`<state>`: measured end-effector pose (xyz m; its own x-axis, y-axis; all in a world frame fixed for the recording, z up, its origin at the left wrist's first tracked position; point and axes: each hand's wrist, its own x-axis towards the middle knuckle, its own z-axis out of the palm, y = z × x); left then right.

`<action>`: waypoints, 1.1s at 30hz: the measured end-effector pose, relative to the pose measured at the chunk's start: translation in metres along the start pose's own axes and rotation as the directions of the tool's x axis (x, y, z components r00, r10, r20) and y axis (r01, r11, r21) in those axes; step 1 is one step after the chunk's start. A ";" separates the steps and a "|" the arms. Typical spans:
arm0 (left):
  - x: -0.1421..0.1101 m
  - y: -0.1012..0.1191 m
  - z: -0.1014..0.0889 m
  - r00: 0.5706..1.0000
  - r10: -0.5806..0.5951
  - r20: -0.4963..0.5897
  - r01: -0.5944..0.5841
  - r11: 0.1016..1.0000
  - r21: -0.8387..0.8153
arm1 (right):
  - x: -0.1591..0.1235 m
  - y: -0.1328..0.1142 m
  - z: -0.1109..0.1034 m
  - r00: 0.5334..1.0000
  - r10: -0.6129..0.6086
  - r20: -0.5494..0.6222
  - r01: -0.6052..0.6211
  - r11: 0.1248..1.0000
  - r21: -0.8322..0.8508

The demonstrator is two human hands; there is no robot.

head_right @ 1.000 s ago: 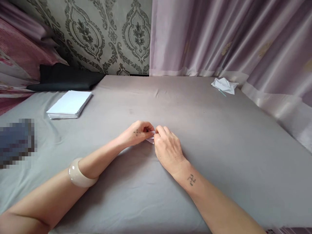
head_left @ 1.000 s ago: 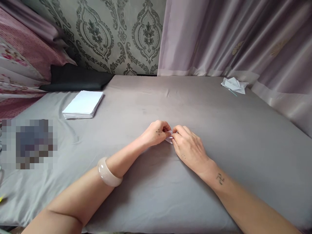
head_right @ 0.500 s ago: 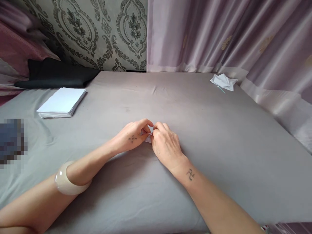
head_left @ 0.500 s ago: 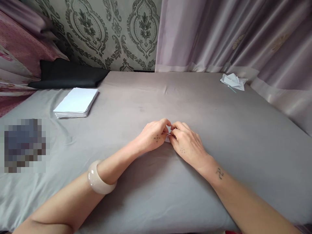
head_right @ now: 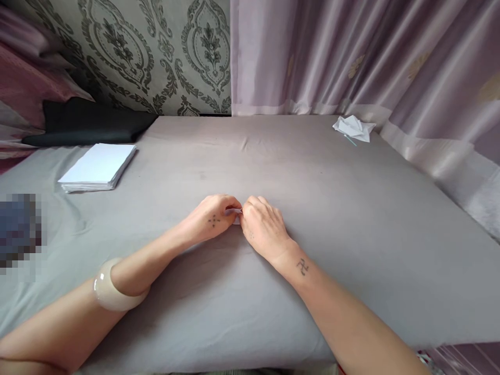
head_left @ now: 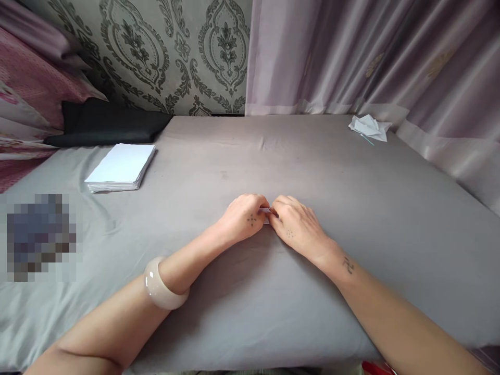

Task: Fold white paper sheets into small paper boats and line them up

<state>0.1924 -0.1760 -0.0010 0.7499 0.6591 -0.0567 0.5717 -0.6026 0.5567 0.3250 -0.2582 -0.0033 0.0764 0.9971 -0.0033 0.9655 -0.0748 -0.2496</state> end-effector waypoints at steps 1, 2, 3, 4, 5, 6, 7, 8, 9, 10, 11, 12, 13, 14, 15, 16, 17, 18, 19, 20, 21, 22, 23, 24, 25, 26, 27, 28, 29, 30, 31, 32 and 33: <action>0.001 -0.001 0.001 1.000 -0.004 0.000 0.004 1.000 -0.005 | 0.001 0.000 0.000 1.000 -0.007 0.009 0.007 1.000 -0.005; 0.001 -0.002 0.001 1.000 -0.006 0.000 0.006 1.000 -0.014 | 0.002 0.001 0.000 1.000 -0.009 0.013 0.009 1.000 -0.007; 0.002 -0.003 0.001 1.000 -0.007 -0.003 0.007 1.000 -0.027 | 0.003 0.001 0.000 1.000 -0.008 0.013 0.008 1.000 -0.006; 0.002 -0.003 0.000 1.000 -0.006 -0.003 0.006 0.999 -0.039 | 0.003 0.002 0.000 1.000 -0.006 0.011 0.006 1.000 -0.005; 0.002 -0.004 -0.002 1.000 -0.007 0.005 0.007 0.999 -0.046 | 0.004 0.003 0.000 1.000 -0.005 0.010 0.005 1.000 -0.002; 0.001 -0.004 -0.004 1.000 -0.011 0.020 0.011 0.999 -0.046 | 0.004 0.003 0.000 1.000 -0.003 0.008 0.003 1.000 0.001; 0.001 -0.004 -0.006 0.999 -0.016 0.039 0.017 0.999 -0.042 | 0.004 0.004 0.000 1.000 -0.002 0.008 0.002 1.000 0.006; 0.001 -0.004 -0.007 0.998 -0.020 0.057 0.022 0.999 -0.034 | 0.003 0.004 0.000 1.000 -0.003 0.008 0.003 1.000 0.009; 0.000 -0.004 -0.009 0.997 -0.019 0.071 0.021 1.000 -0.022 | 0.003 0.004 -0.001 1.000 -0.007 0.011 0.007 1.000 0.011; 0.000 -0.004 -0.010 0.997 -0.012 0.077 0.013 1.000 -0.005 | 0.002 0.004 -0.001 1.000 -0.009 0.015 0.009 1.000 0.011; 0.000 -0.004 -0.010 0.997 0.003 0.076 -0.004 1.000 0.015 | 0.002 0.004 -0.002 1.000 -0.012 0.020 0.012 1.000 0.008; -0.001 -0.004 -0.010 0.997 0.027 0.075 -0.030 0.999 0.044 | 0.001 0.003 -0.003 0.999 -0.017 0.028 0.016 1.000 0.004; -0.001 -0.003 -0.009 0.996 0.056 0.073 -0.062 0.994 0.085 | 0.000 0.003 -0.004 0.999 -0.025 0.039 0.025 1.000 0.003; -0.001 -0.003 -0.008 0.994 0.086 0.070 -0.095 0.986 0.137 | 0.000 0.002 -0.006 0.998 -0.033 0.049 0.033 0.999 -0.001; -0.001 -0.002 -0.008 0.991 0.115 0.072 -0.127 0.973 0.195 | -0.001 0.002 -0.007 0.997 -0.040 0.059 0.040 0.999 -0.009; -0.002 -0.001 -0.007 0.987 0.139 0.079 -0.155 0.955 0.253 | -0.002 0.001 -0.008 0.997 -0.045 0.066 0.047 0.999 -0.026; -0.002 -0.001 -0.007 0.983 0.157 0.092 -0.178 0.935 0.306 | -0.003 -0.001 -0.010 0.996 -0.049 0.072 0.052 0.997 -0.052; -0.002 0.000 -0.008 0.979 0.170 0.109 -0.198 0.917 0.348 | -0.004 -0.003 -0.011 0.996 -0.049 0.076 0.056 0.995 -0.086; -0.002 0.000 -0.008 0.975 0.180 0.130 -0.216 0.901 0.375 | -0.005 -0.005 -0.013 0.996 -0.044 0.082 0.055 0.990 -0.127; -0.002 0.000 -0.008 0.971 0.187 0.149 -0.232 0.890 0.392 | -0.006 -0.008 -0.015 0.995 -0.038 0.093 0.053 0.985 -0.166; -0.002 0.000 -0.008 0.967 0.197 0.164 -0.247 0.883 0.399 | -0.006 -0.012 -0.017 0.993 -0.031 0.110 0.052 0.978 -0.202; -0.001 -0.001 -0.008 0.962 0.212 0.170 -0.264 0.877 0.401 | -0.006 -0.016 -0.019 0.991 -0.021 0.130 0.051 0.971 -0.232; -0.001 -0.002 -0.007 0.958 0.232 0.170 -0.282 0.871 0.401 | -0.005 -0.019 -0.021 0.988 -0.014 0.153 0.053 0.965 -0.256; 0.000 -0.004 -0.005 0.953 0.253 0.166 -0.300 0.866 0.401 | -0.004 -0.022 -0.022 0.985 -0.008 0.171 0.055 0.960 -0.273; 0.001 -0.005 -0.004 0.948 0.274 0.160 -0.316 0.861 0.399 | -0.003 -0.023 -0.022 0.983 -0.005 0.183 0.058 0.957 -0.283; 0.002 -0.006 -0.003 0.946 0.286 0.152 -0.323 0.861 0.393 | -0.002 -0.023 -0.022 0.983 -0.006 0.183 0.059 0.957 -0.283; 0.002 -0.008 -0.002 0.949 0.283 0.136 -0.314 0.872 0.375 | -0.001 -0.021 -0.022 0.986 -0.008 0.167 0.053 0.962 -0.269; 0.003 -0.009 -0.002 0.958 0.261 0.119 -0.286 0.896 0.340 | 0.000 -0.017 -0.021 0.989 -0.010 0.150 0.046 0.971 -0.234; 0.003 -0.011 -0.002 0.969 0.222 0.107 -0.244 0.929 0.278 | 0.000 -0.011 -0.021 0.992 -0.015 0.122 0.037 0.983 -0.177; 0.004 -0.013 -0.004 0.979 0.177 0.101 -0.194 0.963 0.190 | 0.000 -0.004 -0.021 0.996 -0.012 0.093 0.020 0.996 -0.082; 0.004 -0.015 -0.006 0.986 0.134 0.103 -0.142 0.987 0.080 | 0.000 0.004 -0.021 0.994 -0.017 0.106 0.011 0.999 0.051; 0.005 -0.017 -0.008 0.989 0.099 0.109 -0.096 0.995 -0.040 | -0.001 0.012 -0.022 0.993 -0.020 0.115 -0.002 0.981 0.193; 0.005 -0.019 -0.010 0.991 0.078 0.112 -0.060 0.987 -0.150 | -0.002 0.019 -0.022 0.994 -0.009 0.112 -0.027 0.948 0.316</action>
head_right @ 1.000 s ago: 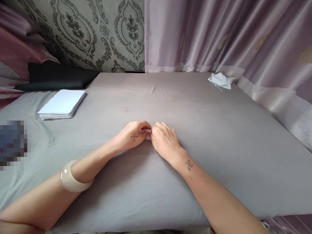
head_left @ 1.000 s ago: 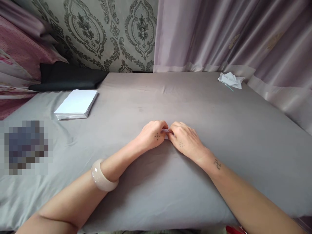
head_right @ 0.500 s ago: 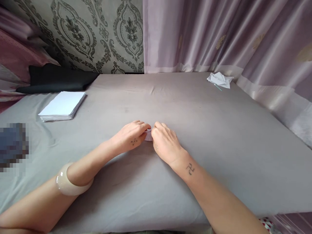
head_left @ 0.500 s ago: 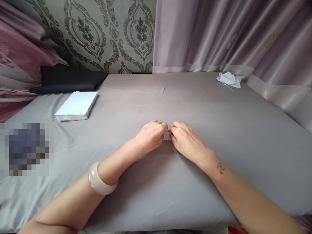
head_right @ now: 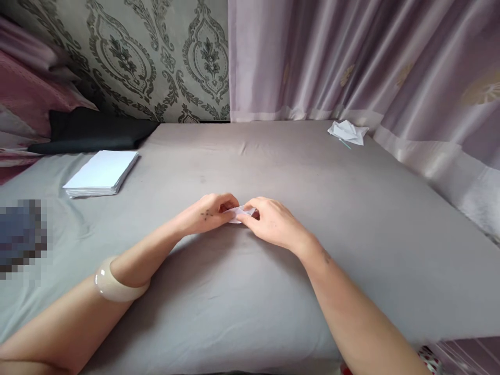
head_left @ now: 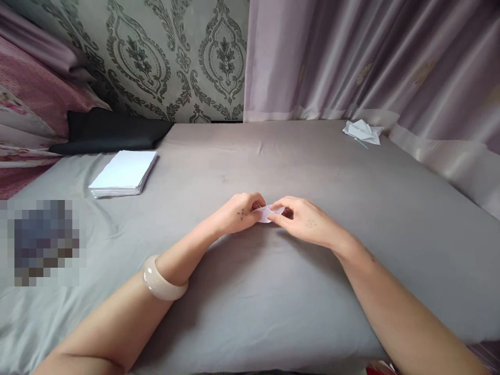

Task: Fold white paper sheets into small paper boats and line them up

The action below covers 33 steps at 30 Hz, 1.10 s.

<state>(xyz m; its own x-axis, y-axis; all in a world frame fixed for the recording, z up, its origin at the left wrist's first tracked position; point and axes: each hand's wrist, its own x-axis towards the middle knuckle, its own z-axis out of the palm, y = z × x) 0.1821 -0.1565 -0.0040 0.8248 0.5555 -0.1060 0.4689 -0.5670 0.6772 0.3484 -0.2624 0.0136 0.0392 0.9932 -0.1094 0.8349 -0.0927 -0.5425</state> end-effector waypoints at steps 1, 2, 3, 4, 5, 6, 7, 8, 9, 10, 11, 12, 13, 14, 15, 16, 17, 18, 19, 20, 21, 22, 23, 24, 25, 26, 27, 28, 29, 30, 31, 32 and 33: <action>0.000 -0.002 -0.002 1.000 -0.011 -0.006 0.011 0.996 -0.091 | -0.001 0.005 -0.002 1.000 -0.005 -0.011 0.006 0.996 0.088; 0.001 -0.004 -0.003 1.000 -0.019 -0.022 0.015 0.988 -0.154 | -0.002 0.009 -0.002 0.999 -0.031 -0.031 0.034 0.991 0.131; 0.002 -0.006 -0.004 0.999 -0.030 -0.040 0.022 0.982 -0.189 | -0.003 0.011 -0.001 0.996 -0.062 -0.066 0.070 0.987 0.141; 0.003 -0.008 -0.004 0.998 -0.041 -0.055 0.029 0.978 -0.206 | -0.003 0.012 0.001 0.991 -0.098 -0.094 0.109 0.987 0.120; 0.004 -0.009 -0.004 0.996 -0.050 -0.069 0.035 0.977 -0.209 | -0.002 0.012 0.005 0.984 -0.133 -0.120 0.143 0.987 0.072; 0.004 -0.010 -0.003 0.995 -0.060 -0.083 0.042 0.978 -0.205 | -0.002 0.011 0.009 0.977 -0.160 -0.144 0.162 0.987 0.007; 0.005 -0.010 -0.003 0.992 -0.069 -0.102 0.048 0.978 -0.202 | -0.001 0.011 0.013 0.970 -0.176 -0.166 0.168 0.984 -0.064; 0.005 -0.010 -0.003 0.989 -0.079 -0.127 0.052 0.978 -0.201 | 0.000 0.011 0.018 0.965 -0.186 -0.186 0.165 0.978 -0.127; 0.005 -0.009 -0.003 0.985 -0.084 -0.152 0.053 0.979 -0.198 | 0.001 0.010 0.021 0.960 -0.190 -0.203 0.156 0.973 -0.172; 0.004 -0.008 -0.003 0.983 -0.079 -0.168 0.047 0.980 -0.191 | 0.002 0.011 0.025 0.957 -0.190 -0.218 0.147 0.969 -0.199; 0.002 -0.007 -0.004 0.983 -0.063 -0.172 0.032 0.984 -0.176 | 0.003 0.011 0.027 0.955 -0.188 -0.228 0.140 0.968 -0.210; 0.001 -0.007 -0.004 0.986 -0.027 -0.166 0.002 0.988 -0.152 | 0.003 0.011 0.028 0.954 -0.184 -0.235 0.135 0.968 -0.210; -0.001 -0.006 -0.003 0.988 0.022 -0.152 -0.040 0.992 -0.117 | 0.003 0.011 0.029 0.954 -0.177 -0.242 0.128 0.971 -0.204; -0.002 -0.005 -0.003 0.988 0.077 -0.135 -0.088 0.993 -0.073 | 0.002 0.011 0.030 0.954 -0.169 -0.248 0.121 0.973 -0.196; -0.004 -0.006 -0.001 0.984 0.127 -0.124 -0.131 0.991 -0.027 | 0.002 0.011 0.030 0.954 -0.161 -0.253 0.114 0.975 -0.189; -0.004 -0.006 0.001 0.979 0.161 -0.126 -0.160 0.987 0.016 | 0.001 0.011 0.030 0.954 -0.154 -0.257 0.108 0.977 -0.184; -0.005 -0.008 0.004 0.974 0.179 -0.136 -0.174 0.983 0.053 | 0.001 0.010 0.031 0.954 -0.147 -0.263 0.101 0.978 -0.182; -0.005 -0.009 0.006 0.971 0.186 -0.148 -0.176 0.981 0.083 | 0.001 0.010 0.031 0.953 -0.141 -0.269 0.094 0.979 -0.182; -0.004 -0.012 0.008 0.969 0.190 -0.158 -0.174 0.979 0.109 | 0.000 0.010 0.032 0.951 -0.137 -0.276 0.088 0.979 -0.185; -0.004 -0.014 0.010 0.966 0.198 -0.166 -0.177 0.975 0.134 | 0.000 0.009 0.032 0.950 -0.135 -0.282 0.083 0.978 -0.189; -0.003 -0.016 0.012 0.963 0.211 -0.169 -0.184 0.970 0.161 | 0.000 0.009 0.033 0.948 -0.133 -0.289 0.078 0.978 -0.195; -0.003 -0.017 0.013 0.960 0.226 -0.167 -0.194 0.962 0.190 | 0.000 0.008 0.033 0.947 -0.130 -0.293 0.072 0.977 -0.201; -0.003 -0.018 0.013 0.956 0.242 -0.163 -0.204 0.954 0.222 | -0.001 0.007 0.034 0.947 -0.128 -0.294 0.067 0.976 -0.209; -0.003 -0.019 0.013 0.953 0.257 -0.159 -0.212 0.944 0.254 | -0.001 0.006 0.033 0.949 -0.126 -0.291 0.062 0.974 -0.218; -0.004 -0.018 0.013 0.951 0.270 -0.152 -0.219 0.933 0.287 | -0.002 0.005 0.033 0.951 -0.124 -0.283 0.057 0.971 -0.231; -0.004 -0.017 0.012 0.949 0.281 -0.145 -0.224 0.922 0.317 | -0.002 0.003 0.033 0.955 -0.123 -0.271 0.052 0.966 -0.254; -0.005 -0.015 0.012 0.947 0.290 -0.140 -0.228 0.911 0.344 | -0.003 0.001 0.033 0.959 -0.124 -0.257 0.047 0.957 -0.287; -0.005 -0.014 0.012 0.945 0.298 -0.138 -0.231 0.901 0.367 | -0.003 -0.001 0.032 0.961 -0.127 -0.244 0.042 0.944 -0.327; -0.006 -0.012 0.012 0.943 0.303 -0.139 -0.231 0.894 0.384 | -0.004 -0.003 0.032 0.963 -0.132 -0.234 0.038 0.930 -0.367; -0.006 -0.011 0.012 0.941 0.306 -0.143 -0.230 0.891 0.391 | -0.004 -0.005 0.032 0.964 -0.135 -0.229 0.034 0.917 -0.397; -0.005 -0.010 0.013 0.941 0.304 -0.148 -0.228 0.893 0.389 | -0.004 -0.006 0.032 0.965 -0.135 -0.226 0.031 0.911 -0.412; -0.005 -0.010 0.013 0.942 0.299 -0.153 -0.224 0.898 0.378 | -0.004 -0.007 0.031 0.965 -0.132 -0.225 0.029 0.912 -0.408; -0.005 -0.010 0.013 0.944 0.290 -0.156 -0.218 0.906 0.362 | -0.004 -0.007 0.031 0.966 -0.127 -0.225 0.029 0.919 -0.394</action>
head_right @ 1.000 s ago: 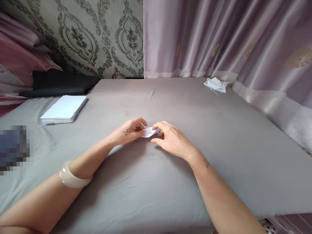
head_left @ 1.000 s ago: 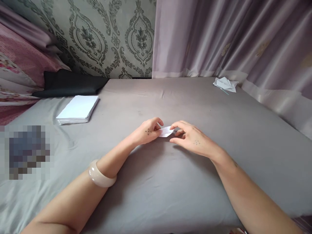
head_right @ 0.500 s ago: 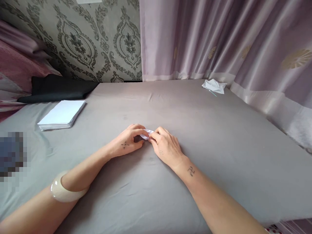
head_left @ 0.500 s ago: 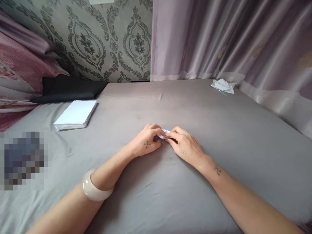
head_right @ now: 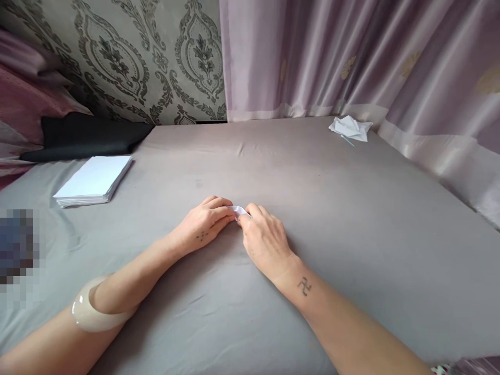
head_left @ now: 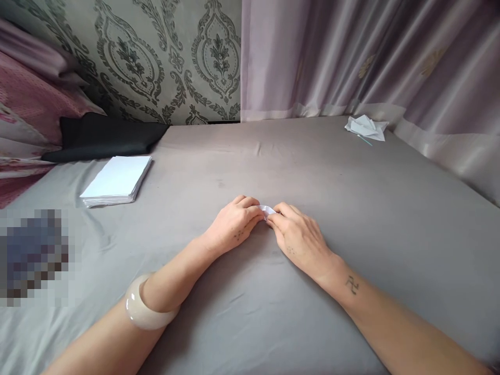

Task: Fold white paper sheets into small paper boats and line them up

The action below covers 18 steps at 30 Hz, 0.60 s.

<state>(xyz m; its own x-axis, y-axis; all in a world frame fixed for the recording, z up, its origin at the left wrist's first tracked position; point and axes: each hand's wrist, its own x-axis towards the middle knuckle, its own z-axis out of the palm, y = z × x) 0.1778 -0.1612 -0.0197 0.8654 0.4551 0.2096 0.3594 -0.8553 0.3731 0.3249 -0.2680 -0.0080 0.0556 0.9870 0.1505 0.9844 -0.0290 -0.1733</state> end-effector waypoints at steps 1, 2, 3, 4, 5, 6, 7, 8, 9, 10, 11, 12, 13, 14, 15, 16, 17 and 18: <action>0.000 0.000 0.000 1.000 -0.011 0.004 0.012 1.000 -0.017 | 0.000 0.000 0.000 1.000 0.004 0.004 -0.004 1.000 0.018; 0.001 -0.001 0.001 1.000 -0.024 0.010 0.024 0.999 -0.031 | 0.001 0.000 0.000 1.000 0.004 0.008 -0.005 0.999 0.031; 0.001 -0.002 0.002 0.999 -0.036 0.016 0.037 0.998 -0.041 | 0.001 0.001 0.001 1.000 0.003 0.011 -0.003 0.999 0.038; 0.002 -0.002 0.002 0.999 -0.048 0.021 0.048 0.998 -0.049 | 0.001 0.002 0.001 1.000 0.000 0.015 0.000 0.999 0.042; 0.002 -0.003 0.003 0.998 -0.058 0.022 0.060 0.997 -0.056 | 0.001 0.004 0.001 1.000 -0.003 0.018 0.003 0.999 0.049; 0.002 -0.004 0.003 0.997 -0.070 0.022 0.071 0.995 -0.066 | 0.001 0.006 0.001 1.000 -0.004 0.024 0.003 0.998 0.069; 0.001 -0.005 0.003 0.997 -0.080 0.021 0.081 0.993 -0.080 | 0.001 0.009 0.000 0.999 -0.004 0.033 0.001 0.994 0.105; 0.001 -0.006 0.002 0.996 -0.091 0.021 0.092 0.990 -0.104 | 0.001 0.012 -0.002 0.999 -0.001 0.045 -0.006 0.988 0.152; 0.000 -0.007 0.001 0.995 -0.100 0.023 0.103 0.985 -0.138 | 0.001 0.015 -0.005 0.998 0.005 0.058 -0.017 0.978 0.206; -0.001 -0.007 -0.001 0.994 -0.106 0.028 0.110 0.977 -0.182 | 0.001 0.019 -0.008 0.997 0.014 0.081 -0.035 0.966 0.256; -0.001 -0.008 -0.003 0.994 -0.108 0.034 0.113 0.966 -0.233 | 0.001 0.022 -0.012 0.994 0.030 0.105 -0.059 0.956 0.287; -0.002 -0.009 -0.005 0.993 -0.108 0.039 0.115 0.952 -0.282 | 0.002 0.024 -0.015 0.991 0.036 0.129 -0.074 0.951 0.300; -0.003 -0.009 -0.008 0.993 -0.107 0.039 0.114 0.939 -0.323 | 0.002 0.027 -0.019 0.989 0.039 0.141 -0.081 0.948 0.306; -0.003 -0.010 -0.010 0.994 -0.106 0.037 0.112 0.929 -0.353 | 0.002 0.028 -0.021 0.989 0.039 0.145 -0.082 0.949 0.305; -0.003 -0.010 -0.012 0.994 -0.105 0.034 0.110 0.922 -0.370 | 0.003 0.029 -0.023 0.989 0.034 0.143 -0.076 0.951 0.301; -0.003 -0.009 -0.013 0.994 -0.106 0.036 0.111 0.919 -0.378 | 0.003 0.029 -0.024 0.990 0.028 0.136 -0.067 0.953 0.295; -0.003 -0.009 -0.014 0.993 -0.109 0.045 0.118 0.918 -0.380 | 0.003 0.028 -0.024 0.992 0.019 0.128 -0.056 0.956 0.288; -0.003 -0.009 -0.014 0.992 -0.113 0.058 0.126 0.918 -0.375 | 0.003 0.027 -0.024 0.993 0.011 0.120 -0.045 0.959 0.281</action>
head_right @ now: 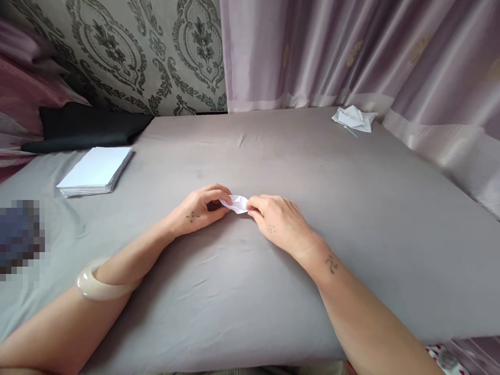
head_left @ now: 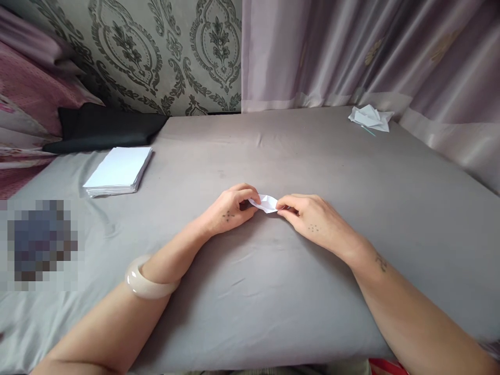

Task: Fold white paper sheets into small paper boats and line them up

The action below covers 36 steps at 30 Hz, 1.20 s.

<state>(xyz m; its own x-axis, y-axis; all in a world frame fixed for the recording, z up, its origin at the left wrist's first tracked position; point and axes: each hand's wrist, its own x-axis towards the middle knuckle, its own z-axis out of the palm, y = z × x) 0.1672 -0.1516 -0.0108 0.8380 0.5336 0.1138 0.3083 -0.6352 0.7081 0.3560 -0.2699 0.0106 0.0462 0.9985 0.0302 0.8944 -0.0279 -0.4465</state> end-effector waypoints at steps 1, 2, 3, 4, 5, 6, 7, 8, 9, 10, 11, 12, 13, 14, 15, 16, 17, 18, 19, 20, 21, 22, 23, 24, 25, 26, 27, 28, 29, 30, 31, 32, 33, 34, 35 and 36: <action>0.000 0.000 0.000 1.000 -0.006 0.015 0.006 1.000 0.010 | 0.000 -0.001 0.001 1.000 -0.008 -0.004 0.008 1.000 -0.010; 0.000 0.000 0.001 1.000 -0.007 0.030 0.006 1.000 0.028 | 0.000 -0.001 0.002 1.000 -0.015 -0.007 0.015 1.000 -0.020; 0.000 -0.001 0.002 0.999 0.001 0.042 -0.003 0.999 0.052 | 0.000 -0.002 0.004 1.000 -0.020 -0.011 0.020 0.999 -0.029; 0.000 -0.003 0.004 0.999 0.016 0.050 -0.020 0.997 0.080 | 0.000 -0.003 0.005 1.000 -0.024 -0.014 0.024 0.999 -0.039; 0.000 -0.004 0.005 0.998 0.038 0.053 -0.043 0.993 0.108 | 0.000 -0.003 0.005 0.999 -0.029 -0.015 0.028 0.998 -0.048; 0.000 -0.006 0.006 0.997 0.060 0.053 -0.066 0.989 0.130 | 0.000 -0.004 0.006 0.999 -0.033 -0.014 0.032 0.998 -0.054; 0.000 -0.007 0.007 0.996 0.077 0.051 -0.084 0.986 0.144 | 0.000 -0.004 0.006 0.999 -0.035 -0.014 0.035 0.998 -0.056; 0.000 -0.007 0.008 0.995 0.086 0.048 -0.092 0.985 0.147 | 0.000 -0.004 0.006 0.999 -0.035 -0.015 0.034 0.998 -0.055; 0.000 -0.007 0.008 0.995 0.084 0.046 -0.090 0.987 0.133 | 0.000 -0.005 0.005 0.999 -0.033 -0.015 0.032 0.998 -0.053; 0.000 -0.005 0.007 0.997 0.069 0.044 -0.073 0.993 0.097 | 0.000 -0.005 0.005 0.999 -0.029 -0.016 0.028 0.998 -0.047; 0.001 -0.003 0.006 0.999 0.037 0.033 -0.038 0.999 0.038 | 0.000 -0.006 0.005 1.000 -0.021 -0.023 0.020 0.999 -0.040; 0.002 -0.001 0.004 1.000 -0.012 0.004 0.012 0.999 -0.040 | 0.001 -0.006 0.005 0.999 -0.009 -0.037 0.008 0.999 -0.032; 0.003 0.001 0.002 0.996 -0.077 -0.047 0.070 0.989 -0.131 | 0.001 -0.006 0.005 0.998 0.008 -0.060 -0.009 1.000 -0.026; 0.004 0.003 0.000 0.982 -0.153 -0.114 0.124 0.967 -0.223 | 0.002 -0.005 0.005 0.995 0.031 -0.093 -0.033 0.999 -0.023; 0.006 0.004 -0.002 0.954 -0.235 -0.187 0.170 0.936 -0.310 | 0.002 -0.004 0.006 0.989 0.059 -0.134 -0.063 0.998 -0.025; 0.007 0.003 -0.004 0.915 -0.313 -0.254 0.203 0.902 -0.380 | 0.003 -0.003 0.008 0.980 0.089 -0.179 -0.097 0.995 -0.033; 0.009 0.002 -0.006 0.877 -0.376 -0.300 0.226 0.872 -0.433 | 0.004 -0.001 0.009 0.968 0.118 -0.221 -0.131 0.990 -0.047; 0.010 -0.001 -0.007 0.846 -0.433 -0.311 0.255 0.841 -0.477 | 0.005 0.001 0.011 0.957 0.142 -0.253 -0.163 0.985 -0.065; 0.011 -0.004 -0.008 0.827 -0.476 -0.299 0.285 0.813 -0.507 | 0.006 0.004 0.012 0.947 0.164 -0.275 -0.194 0.977 -0.085; 0.013 -0.007 -0.008 0.804 -0.510 -0.306 0.304 0.794 -0.526 | 0.008 0.007 0.013 0.940 0.179 -0.289 -0.216 0.971 -0.102; 0.013 -0.010 -0.007 0.800 -0.521 -0.298 0.316 0.788 -0.528 | 0.009 0.011 0.014 0.934 0.192 -0.301 -0.236 0.965 -0.114; 0.014 -0.014 -0.007 0.802 -0.518 -0.296 0.320 0.792 -0.520 | 0.012 0.015 0.013 0.926 0.206 -0.316 -0.257 0.958 -0.127; 0.014 -0.017 -0.006 0.816 -0.504 -0.284 0.317 0.800 -0.509 | 0.014 0.019 0.012 0.918 0.220 -0.329 -0.278 0.950 -0.141; 0.015 -0.019 -0.005 0.831 -0.486 -0.270 0.312 0.809 -0.498 | 0.018 0.025 0.009 0.911 0.235 -0.338 -0.301 0.941 -0.156; 0.015 -0.021 -0.004 0.839 -0.478 -0.260 0.315 0.816 -0.485 | 0.022 0.031 0.005 0.903 0.252 -0.348 -0.326 0.930 -0.173; 0.015 -0.023 -0.004 0.847 -0.473 -0.243 0.324 0.821 -0.470 | 0.026 0.038 -0.001 0.895 0.277 -0.351 -0.357 0.915 -0.189; 0.015 -0.025 -0.003 0.851 -0.467 -0.241 0.325 0.828 -0.458 | 0.031 0.046 -0.007 0.877 0.315 -0.362 -0.404 0.893 -0.200; 0.014 -0.025 -0.003 0.850 -0.469 -0.240 0.331 0.830 -0.449 | 0.036 0.054 -0.014 0.859 0.341 -0.382 -0.438 0.876 -0.200; 0.014 -0.026 -0.003 0.849 -0.472 -0.236 0.340 0.831 -0.440 | 0.042 0.063 -0.021 0.843 0.362 -0.399 -0.464 0.864 -0.197; 0.014 -0.026 -0.003 0.848 -0.476 -0.235 0.349 0.833 -0.429 | 0.048 0.073 -0.028 0.827 0.386 -0.410 -0.491 0.850 -0.191; 0.015 -0.026 -0.002 0.846 -0.479 -0.233 0.359 0.836 -0.415 | 0.053 0.082 -0.035 0.806 0.415 -0.421 -0.523 0.833 -0.182; 0.015 -0.026 -0.002 0.846 -0.480 -0.233 0.368 0.840 -0.398 | 0.059 0.092 -0.041 0.788 0.443 -0.427 -0.552 0.816 -0.172; 0.015 -0.026 -0.002 0.846 -0.479 -0.236 0.373 0.847 -0.379 | 0.064 0.101 -0.046 0.768 0.473 -0.432 -0.582 0.798 -0.159; 0.016 -0.026 -0.001 0.846 -0.474 -0.244 0.374 0.854 -0.361 | 0.069 0.109 -0.050 0.749 0.499 -0.436 -0.606 0.782 -0.145; 0.016 -0.027 -0.001 0.847 -0.466 -0.254 0.371 0.862 -0.344 | 0.074 0.117 -0.053 0.734 0.520 -0.437 -0.624 0.770 -0.132; 0.016 -0.027 0.000 0.848 -0.459 -0.264 0.368 0.869 -0.330 | 0.078 0.124 -0.055 0.723 0.539 -0.432 -0.638 0.761 -0.118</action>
<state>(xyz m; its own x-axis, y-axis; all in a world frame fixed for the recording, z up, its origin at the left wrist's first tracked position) 0.1724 -0.1254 -0.0279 0.4501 0.8919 -0.0444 0.4274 -0.1716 0.8876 0.4953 -0.1984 0.0068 0.7077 0.6865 0.1671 0.7038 -0.6638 -0.2531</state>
